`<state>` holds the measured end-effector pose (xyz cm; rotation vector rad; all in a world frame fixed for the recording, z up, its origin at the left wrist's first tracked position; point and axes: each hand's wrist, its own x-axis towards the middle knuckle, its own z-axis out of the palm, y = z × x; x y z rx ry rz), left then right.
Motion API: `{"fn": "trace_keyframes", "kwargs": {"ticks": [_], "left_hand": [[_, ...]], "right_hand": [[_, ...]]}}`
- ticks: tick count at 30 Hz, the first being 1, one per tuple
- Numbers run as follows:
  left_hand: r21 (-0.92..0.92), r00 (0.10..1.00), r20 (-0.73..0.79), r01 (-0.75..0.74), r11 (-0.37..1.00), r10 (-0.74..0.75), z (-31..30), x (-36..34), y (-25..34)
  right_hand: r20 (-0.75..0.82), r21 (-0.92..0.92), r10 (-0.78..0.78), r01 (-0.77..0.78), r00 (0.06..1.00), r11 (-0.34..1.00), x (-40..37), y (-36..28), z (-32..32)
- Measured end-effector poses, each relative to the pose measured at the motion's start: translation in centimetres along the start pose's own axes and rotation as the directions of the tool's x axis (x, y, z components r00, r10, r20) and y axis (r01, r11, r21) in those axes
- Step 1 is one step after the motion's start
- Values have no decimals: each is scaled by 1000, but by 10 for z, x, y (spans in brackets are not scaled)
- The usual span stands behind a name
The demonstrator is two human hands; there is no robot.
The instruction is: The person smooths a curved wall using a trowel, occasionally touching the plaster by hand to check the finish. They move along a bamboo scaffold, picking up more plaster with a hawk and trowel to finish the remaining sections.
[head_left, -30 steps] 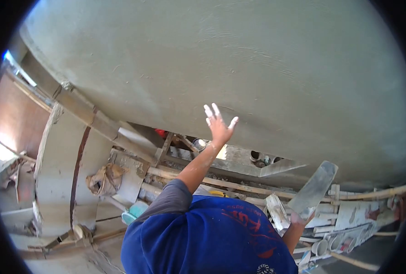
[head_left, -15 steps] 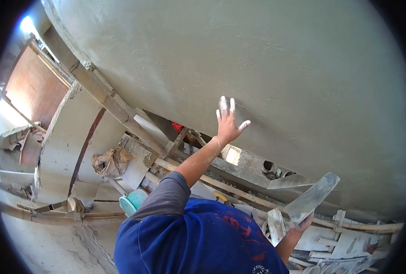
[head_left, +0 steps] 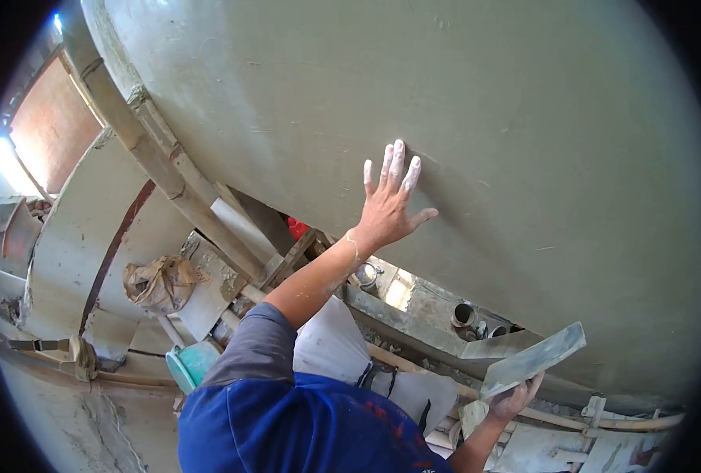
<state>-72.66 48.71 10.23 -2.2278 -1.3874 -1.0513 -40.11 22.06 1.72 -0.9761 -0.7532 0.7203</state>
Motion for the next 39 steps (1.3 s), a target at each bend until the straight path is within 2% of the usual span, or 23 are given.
{"fn": "trace_keyframes", "kwargs": {"ticks": [1,4,6,8,11,14,15,16,18,20,22,23,24,25,26,27,28,29,30,32,34,36,39], "left_hand": [[18,1000,-20,-7,1000,7,3,-1,0],[53,998,-60,-5,999,8,8,-1,1],[66,997,-72,-6,998,11,12,-2,1],[67,997,-80,-8,998,13,14,-1,0],[55,997,-82,-6,998,10,14,-1,-1],[36,997,-75,-7,999,9,5,0,3],[46,998,-61,-14,999,17,1,0,4],[53,999,-49,-20,998,23,-4,-1,5],[36,999,-13,-30,999,30,-16,-1,6],[-17,998,-1,-57,998,57,-25,0,6],[-95,996,-11,-88,992,87,-33,-4,-1],[-131,995,-17,-98,987,96,-34,-9,-4],[-161,995,-23,-103,981,101,-35,-17,-9],[-189,995,-27,-104,976,101,-35,-28,-16],[-223,994,28,-101,970,110,-35,-43,-25],[-254,990,83,-94,963,118,-34,-60,-34],[-283,983,136,-83,955,126,-34,-77,-43],[-330,972,204,-43,943,115,-35,-97,-55],[-371,957,269,1,929,106,-37,-117,-70],[-490,956,268,29,871,119,-35,-163,-108],[-414,944,329,143,899,2,-37,-217,-146],[-543,871,416,468,698,-260,-50,-261,-163],[-361,900,334,396,844,-279,-88,-299,-170]], "right_hand": [[9,-20,-5,5,1000,1000,-1,22,-19],[-161,79,-76,90,984,993,-5,57,-21],[-145,-124,-161,144,976,982,-8,79,-32],[-166,80,-151,166,974,983,-10,89,-29],[-227,185,-120,164,966,969,-16,108,-34],[-248,380,-6,103,969,919,-22,111,-33],[-197,397,-64,139,978,907,-23,107,-29],[-287,386,-23,137,958,912,-17,106,-26],[-266,374,-59,159,962,914,-6,86,-9],[-343,311,-96,209,935,927,13,74,3],[-401,142,-178,253,899,957,32,51,29],[-342,4,-220,235,914,972,40,30,42],[-317,-167,-373,335,872,927,55,26,47],[-179,-331,-494,421,850,844,70,20,43],[-137,-366,-535,460,833,809,81,-1,59],[-99,-476,-641,529,761,702,102,-10,61],[-125,-478,-661,540,740,693,121,-23,63],[-77,-600,-747,567,661,564,138,-40,62],[-82,-638,-780,568,620,519,156,-53,58],[-143,-710,-836,534,530,460,195,-69,44],[-177,-752,-856,494,486,436,227,-78,29],[-201,-730,-854,507,480,457,253,-74,18],[-199,-681,-823,529,532,506,262,-58,42]]}}
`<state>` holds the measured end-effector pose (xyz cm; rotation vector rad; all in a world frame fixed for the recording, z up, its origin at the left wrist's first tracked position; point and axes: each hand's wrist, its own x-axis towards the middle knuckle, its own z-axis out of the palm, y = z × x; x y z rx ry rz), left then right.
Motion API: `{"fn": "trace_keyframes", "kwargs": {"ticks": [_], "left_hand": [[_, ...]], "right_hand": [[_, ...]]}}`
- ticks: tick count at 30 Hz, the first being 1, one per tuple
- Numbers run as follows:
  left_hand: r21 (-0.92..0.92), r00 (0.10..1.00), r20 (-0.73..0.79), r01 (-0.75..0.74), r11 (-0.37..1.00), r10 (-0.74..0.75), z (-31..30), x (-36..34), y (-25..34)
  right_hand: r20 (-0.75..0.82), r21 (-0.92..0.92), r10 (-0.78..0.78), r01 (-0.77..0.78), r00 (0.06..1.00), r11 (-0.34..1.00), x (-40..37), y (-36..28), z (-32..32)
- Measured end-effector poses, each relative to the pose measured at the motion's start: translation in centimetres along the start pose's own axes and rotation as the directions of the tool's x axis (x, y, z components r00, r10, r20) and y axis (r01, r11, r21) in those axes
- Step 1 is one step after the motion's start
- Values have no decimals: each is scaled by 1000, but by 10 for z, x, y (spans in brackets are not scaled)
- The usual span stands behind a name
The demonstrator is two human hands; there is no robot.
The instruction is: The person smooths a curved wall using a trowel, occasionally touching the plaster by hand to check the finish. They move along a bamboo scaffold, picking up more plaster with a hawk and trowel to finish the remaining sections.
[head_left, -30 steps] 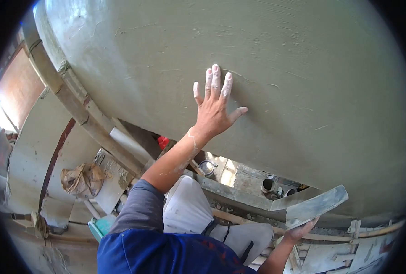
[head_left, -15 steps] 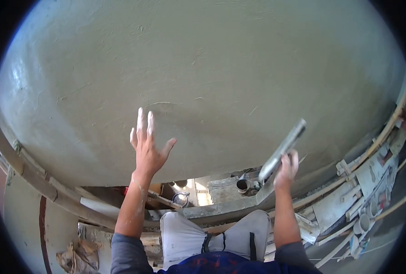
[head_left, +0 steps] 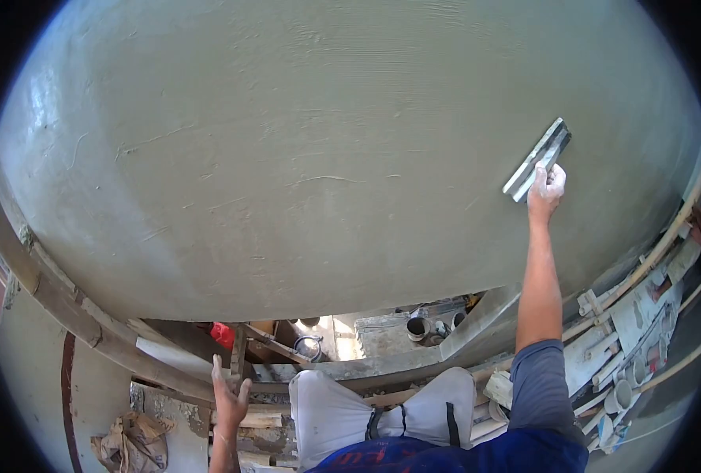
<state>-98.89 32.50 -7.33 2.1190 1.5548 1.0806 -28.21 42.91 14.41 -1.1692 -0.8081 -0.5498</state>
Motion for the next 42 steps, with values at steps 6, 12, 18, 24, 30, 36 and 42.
{"fn": "trace_keyframes", "kwargs": {"ticks": [6,12,18,24,30,36,42], "left_hand": [[-231,981,-49,170,958,-186,3,-38,-38],[-222,1000,-27,-4,975,-2,5,8,17],[-136,989,2,-147,980,148,11,27,39],[-312,982,-74,142,939,-173,-1,-23,-6],[-277,988,-27,140,951,-153,12,-32,-4],[-292,993,15,114,949,-115,17,-39,15],[-335,999,-32,3,942,-14,10,-19,43]], "right_hand": [[79,192,-64,48,995,980,-116,-137,100],[265,317,-544,460,796,829,-231,-267,191],[272,516,-612,424,743,744,-269,-271,152],[114,30,66,-70,991,997,-153,-63,12],[1,-80,134,-134,991,988,-95,20,-21],[205,126,-155,131,966,983,-212,-126,96],[385,448,-468,282,795,848,-305,-240,125]]}}
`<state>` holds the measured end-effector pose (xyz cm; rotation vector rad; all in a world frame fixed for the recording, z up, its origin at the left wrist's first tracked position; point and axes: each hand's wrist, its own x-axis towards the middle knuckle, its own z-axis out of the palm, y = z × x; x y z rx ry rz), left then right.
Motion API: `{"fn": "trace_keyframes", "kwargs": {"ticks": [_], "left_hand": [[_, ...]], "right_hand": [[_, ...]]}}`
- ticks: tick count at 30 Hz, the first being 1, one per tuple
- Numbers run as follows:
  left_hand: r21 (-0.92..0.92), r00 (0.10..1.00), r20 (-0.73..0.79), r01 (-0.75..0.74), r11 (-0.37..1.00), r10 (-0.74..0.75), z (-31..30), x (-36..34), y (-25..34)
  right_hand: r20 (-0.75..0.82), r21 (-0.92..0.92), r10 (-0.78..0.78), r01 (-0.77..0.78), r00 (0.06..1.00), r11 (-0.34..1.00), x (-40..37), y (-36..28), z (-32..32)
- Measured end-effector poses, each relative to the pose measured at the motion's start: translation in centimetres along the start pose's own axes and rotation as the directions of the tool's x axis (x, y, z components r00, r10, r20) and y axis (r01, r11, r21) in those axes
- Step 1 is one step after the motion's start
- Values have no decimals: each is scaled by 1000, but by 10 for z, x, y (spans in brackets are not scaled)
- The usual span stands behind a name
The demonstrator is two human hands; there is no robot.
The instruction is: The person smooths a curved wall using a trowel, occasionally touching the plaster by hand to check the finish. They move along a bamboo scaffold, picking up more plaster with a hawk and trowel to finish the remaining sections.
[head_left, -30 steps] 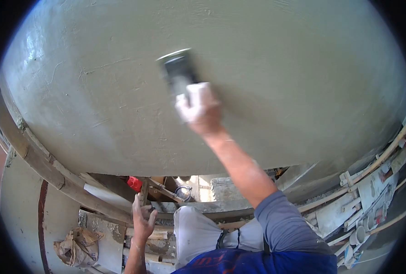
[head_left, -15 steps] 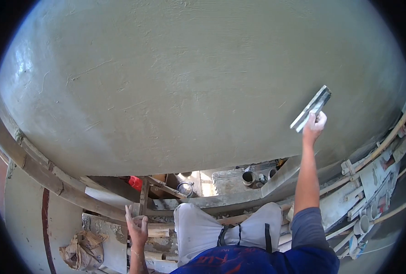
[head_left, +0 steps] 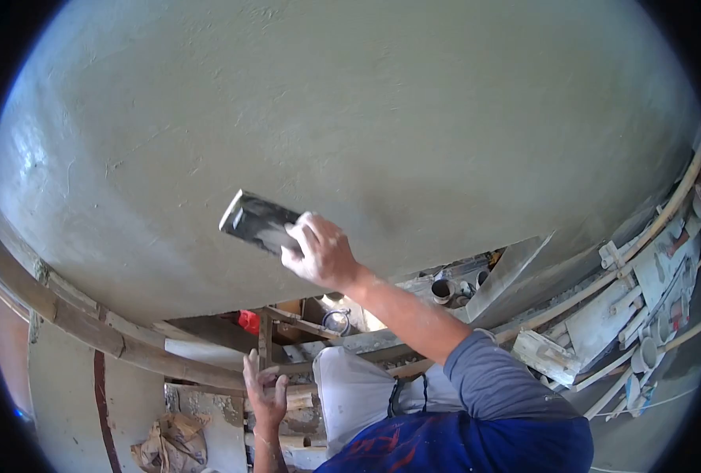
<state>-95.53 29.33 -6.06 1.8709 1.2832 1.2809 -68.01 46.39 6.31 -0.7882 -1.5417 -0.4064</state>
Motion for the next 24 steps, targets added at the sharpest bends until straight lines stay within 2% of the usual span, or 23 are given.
{"fn": "trace_keyframes", "kwargs": {"ticks": [1,4,5,6,7,8,10,11,13,14,16,18,19,20,21,23,24], "left_hand": [[-20,1000,-17,19,1000,-19,1,-4,0],[-42,987,-100,118,992,-122,-9,-22,-19],[-34,984,-120,126,991,-129,-12,-26,-25],[-43,981,-125,142,989,-147,-13,-26,-27],[-51,977,-131,165,985,-170,-14,-27,-27],[-57,970,-143,192,980,-198,-14,-27,-27],[-58,973,-123,189,980,-195,-9,-18,-23],[-55,974,-116,191,980,-196,-7,-14,-20],[-43,980,-68,185,982,-188,-1,-5,-14],[-40,982,-49,180,983,-182,2,-2,-12],[-61,988,-56,137,989,-141,8,-4,-13],[-79,985,-74,148,986,-154,11,-13,-8],[-77,983,-86,154,985,-160,10,-16,-7],[-75,981,-93,162,984,-169,10,-19,-6],[-70,979,-95,173,982,-180,8,-24,-4],[-128,980,-91,166,978,-178,11,-16,3],[-124,983,-80,153,980,-164,12,-9,9]], "right_hand": [[-19,30,12,-12,1000,999,-2,-1,-11],[-124,-89,133,-145,983,986,-21,43,-83],[-182,-115,251,-274,951,955,-31,65,-114],[-228,4,436,-447,871,894,-44,92,-147],[-302,-101,467,-515,831,851,-48,117,-189],[-416,-148,411,-507,811,849,-44,136,-227],[-561,-243,411,-617,719,748,-49,184,-302],[-562,-349,338,-587,755,730,-54,209,-336],[-633,-326,362,-660,684,677,-50,236,-373],[-623,-308,380,-661,684,684,-49,245,-381],[-595,-265,420,-660,686,703,-50,260,-380],[-508,-211,455,-618,731,757,-46,244,-337],[-457,-283,427,-582,781,762,-35,213,-295],[-455,-234,386,-526,802,818,-41,206,-247],[-445,-235,388,-524,807,819,-41,186,-203],[-317,-64,432,-474,844,878,-40,134,-121],[-226,-200,235,-281,945,939,-29,98,-97]]}}
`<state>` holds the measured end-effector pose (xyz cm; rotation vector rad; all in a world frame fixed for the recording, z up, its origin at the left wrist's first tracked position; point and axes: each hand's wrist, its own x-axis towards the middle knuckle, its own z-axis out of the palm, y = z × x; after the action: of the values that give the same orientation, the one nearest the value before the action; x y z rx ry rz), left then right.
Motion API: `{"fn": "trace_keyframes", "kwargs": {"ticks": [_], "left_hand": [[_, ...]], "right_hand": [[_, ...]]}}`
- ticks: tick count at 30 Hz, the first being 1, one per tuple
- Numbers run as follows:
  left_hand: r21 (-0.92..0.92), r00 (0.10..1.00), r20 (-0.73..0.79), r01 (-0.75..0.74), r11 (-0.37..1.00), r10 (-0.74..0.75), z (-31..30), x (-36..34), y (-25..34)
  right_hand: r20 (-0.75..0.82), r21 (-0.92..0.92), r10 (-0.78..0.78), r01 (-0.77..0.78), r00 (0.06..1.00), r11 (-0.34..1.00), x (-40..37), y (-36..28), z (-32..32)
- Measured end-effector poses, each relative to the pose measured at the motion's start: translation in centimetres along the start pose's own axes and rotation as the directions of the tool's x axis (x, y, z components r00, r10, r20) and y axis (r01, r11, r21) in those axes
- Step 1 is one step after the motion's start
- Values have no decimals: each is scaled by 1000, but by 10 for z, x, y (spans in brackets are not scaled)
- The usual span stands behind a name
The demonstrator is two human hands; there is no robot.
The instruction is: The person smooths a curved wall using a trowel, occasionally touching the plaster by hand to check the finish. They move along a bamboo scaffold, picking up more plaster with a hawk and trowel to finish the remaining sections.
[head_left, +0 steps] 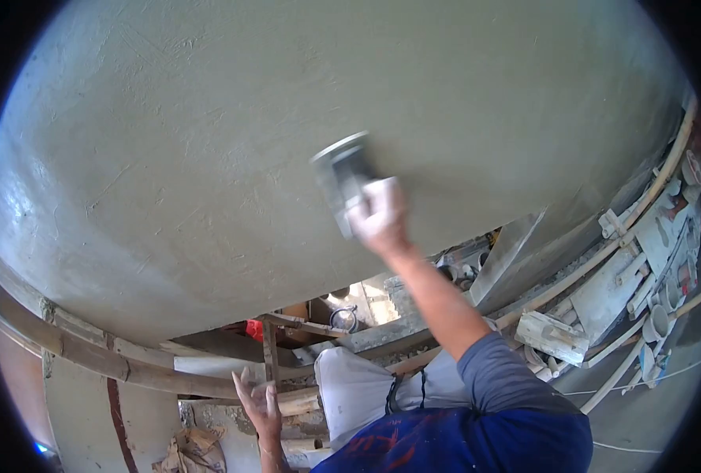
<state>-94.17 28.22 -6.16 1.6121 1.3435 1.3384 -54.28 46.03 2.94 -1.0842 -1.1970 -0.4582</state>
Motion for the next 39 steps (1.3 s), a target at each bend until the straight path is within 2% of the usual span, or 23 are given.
{"fn": "trace_keyframes", "kwargs": {"ticks": [1,3,5,6,8,9,10,11,12,13,17,19,23,26,27,28,29,31,32,33,37,38,39], "left_hand": [[6,1000,13,-17,1000,17,2,8,9],[14,997,51,-63,998,62,4,13,27],[19,992,55,-117,993,116,7,18,27],[-4,995,19,-100,995,100,9,15,31],[59,998,-18,-56,997,57,-4,7,13],[92,999,-34,-31,995,35,-11,3,4],[109,998,-49,-27,994,33,-14,0,-1],[114,998,-56,-9,993,16,-16,-2,-6],[121,998,-62,11,993,-3,-18,-4,-9],[130,997,-70,33,991,-24,-20,-6,-12],[115,998,-49,46,992,-40,-12,2,-7],[100,999,-39,10,995,-7,-8,6,-3],[142,999,-40,7,990,-1,-18,-2,-9],[130,997,-72,34,991,-25,-23,-9,-2],[112,996,-85,40,993,-30,-23,-8,1],[91,995,-98,43,995,-34,-23,-6,3],[102,995,-100,9,995,2,-24,-4,2],[120,992,-102,-58,991,70,-28,0,0],[123,992,-97,-71,990,83,-27,2,4],[126,991,-93,-83,989,95,-26,5,10],[119,987,-68,-134,984,143,-20,13,8],[83,989,-68,-125,989,131,-16,14,10],[88,988,-60,-133,987,139,-11,15,13]], "right_hand": [[108,81,-59,51,992,995,-21,-20,23],[198,168,-192,160,961,973,-45,-48,36],[144,184,-182,154,973,971,-54,-50,21],[122,177,-127,104,984,979,-51,-38,4],[5,15,11,-11,1000,1000,-52,15,-34],[13,103,321,-321,947,942,-55,46,-59],[-32,2,430,-431,902,903,-38,66,-96],[-165,-80,384,-400,909,913,-26,98,-124],[-247,-194,397,-447,884,873,-23,148,-154],[-286,-186,386,-446,877,876,-11,174,-180],[-341,-306,435,-536,834,787,20,234,-228],[-325,-271,421,-510,847,816,13,251,-221],[-266,-126,393,-436,880,891,-9,204,-160],[-231,-121,334,-367,914,922,-43,142,-85],[-172,-114,342,-364,924,924,-52,115,-62],[-111,-142,260,-274,959,951,-57,83,-40],[-44,-46,303,-305,952,951,-71,61,-13],[2,-206,67,-65,998,976,-80,8,24],[-10,-195,80,-80,997,977,-87,-3,38],[12,-163,144,-140,990,977,-89,-12,44],[309,65,-64,46,949,997,-110,-25,30],[339,66,-78,59,938,996,-113,-26,20],[275,36,-34,26,961,999,-110,-17,11]]}}
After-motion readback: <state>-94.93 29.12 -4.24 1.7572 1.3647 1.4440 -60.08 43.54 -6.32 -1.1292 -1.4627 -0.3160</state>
